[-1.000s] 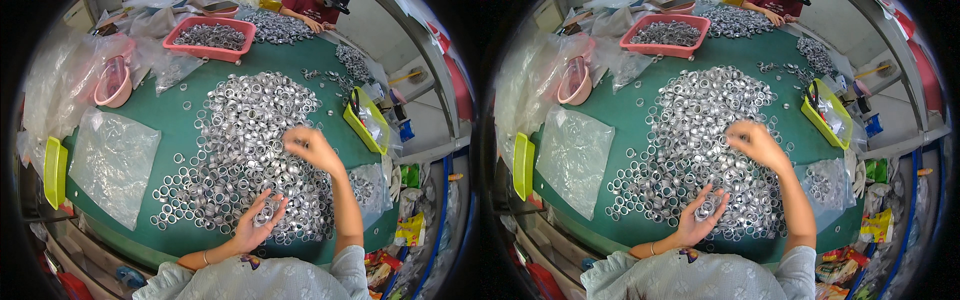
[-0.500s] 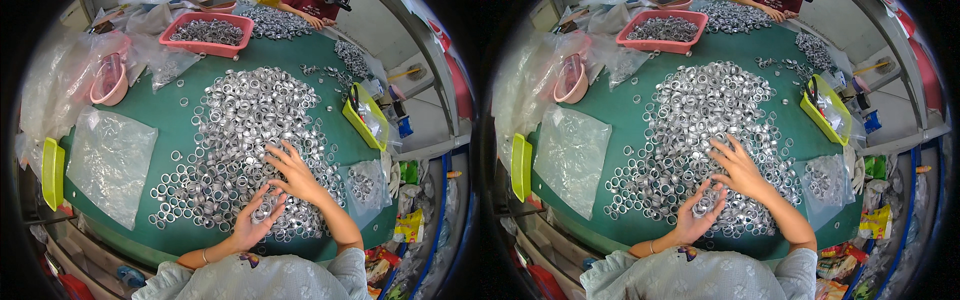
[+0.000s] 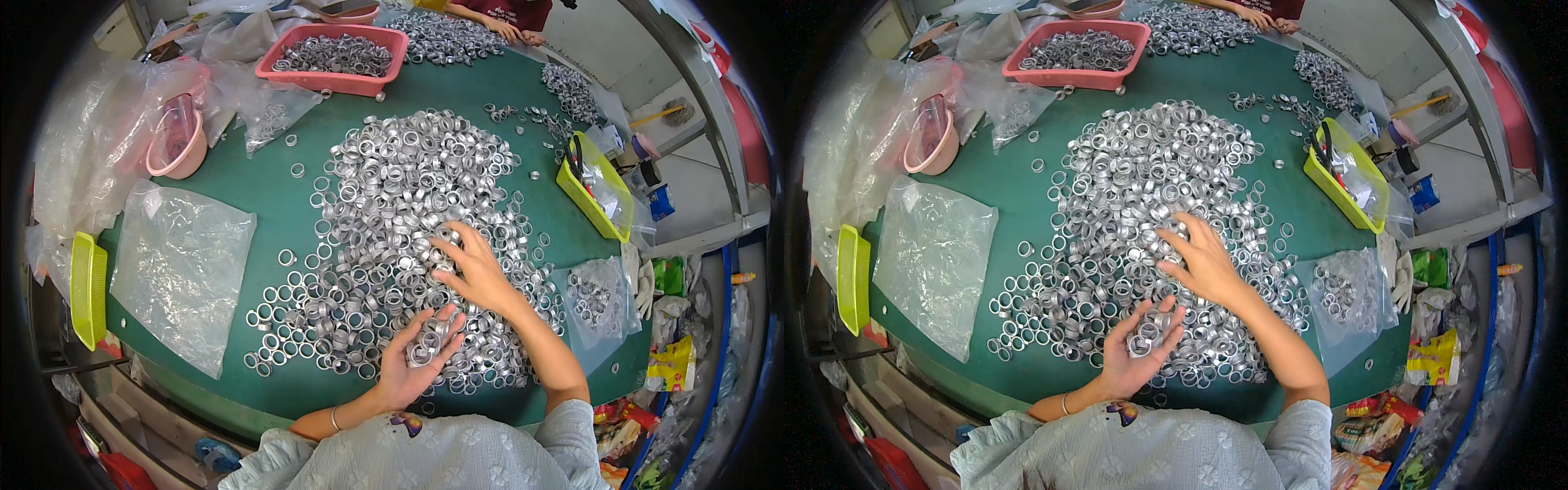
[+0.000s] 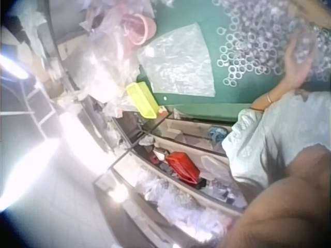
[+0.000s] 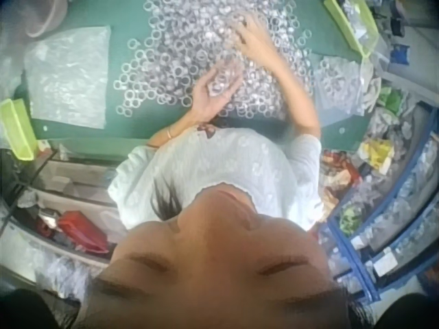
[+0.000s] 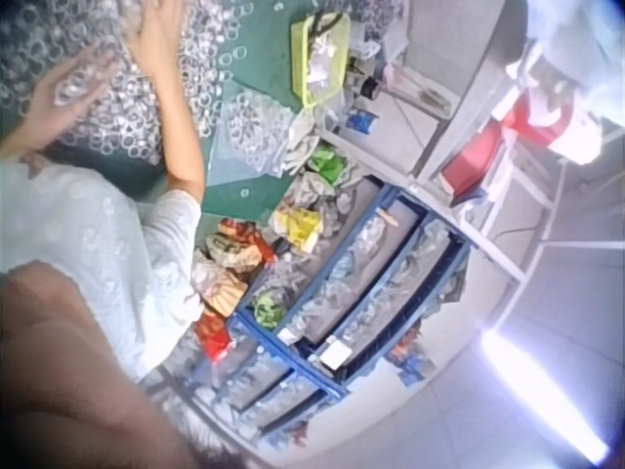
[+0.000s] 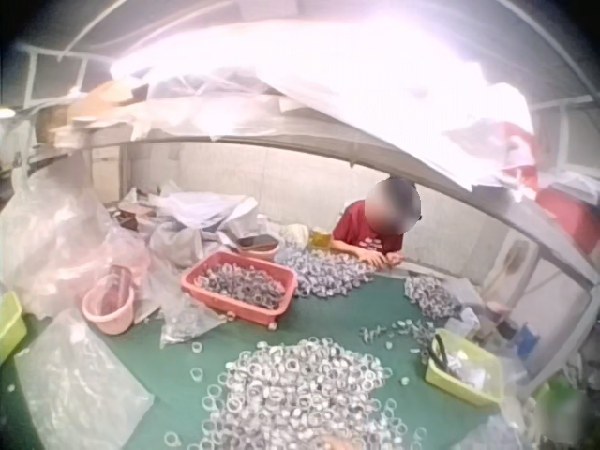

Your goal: The person picks up metal rings from a large pile on a green table, gathers them in their hands, and places them into a clear plastic bag.

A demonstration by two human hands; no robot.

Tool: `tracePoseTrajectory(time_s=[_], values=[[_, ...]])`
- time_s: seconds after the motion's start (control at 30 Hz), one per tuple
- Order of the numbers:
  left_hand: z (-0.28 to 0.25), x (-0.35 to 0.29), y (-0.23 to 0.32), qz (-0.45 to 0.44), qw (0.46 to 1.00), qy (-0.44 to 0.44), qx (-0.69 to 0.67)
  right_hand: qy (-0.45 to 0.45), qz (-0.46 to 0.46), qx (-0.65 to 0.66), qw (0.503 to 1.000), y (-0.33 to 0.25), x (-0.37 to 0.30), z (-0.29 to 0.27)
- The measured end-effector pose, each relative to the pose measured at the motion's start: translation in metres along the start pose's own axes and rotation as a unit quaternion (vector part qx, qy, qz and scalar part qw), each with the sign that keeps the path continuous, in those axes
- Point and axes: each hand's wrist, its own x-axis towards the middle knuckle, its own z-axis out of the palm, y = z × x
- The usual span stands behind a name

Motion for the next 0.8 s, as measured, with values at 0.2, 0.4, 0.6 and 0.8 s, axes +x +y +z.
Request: tracePoseTrajectory(time_s=[0.2, 0.4, 0.6, 0.8], values=[[-0.003, 0.002, -0.002, 0.006, 1.0, 0.0, 0.003, -0.021, 0.009, 0.105, 0.994, -0.013, -0.038, -0.02], [-0.004, 0.002, -0.003, 0.005, 1.0, 0.014, -0.006, 0.004, 0.069, 0.229, 0.971, 0.013, -0.026, -0.033], [-0.005, 0.0, -0.001, 0.006, 1.0, 0.01, -0.015, 0.169, 0.153, 0.277, 0.933, 0.025, 0.01, -0.019], [0.002, 0.003, -0.003, 0.01, 1.0, -0.004, -0.004, 0.161, 0.155, 0.044, 0.974, 0.032, 0.03, 0.005]])
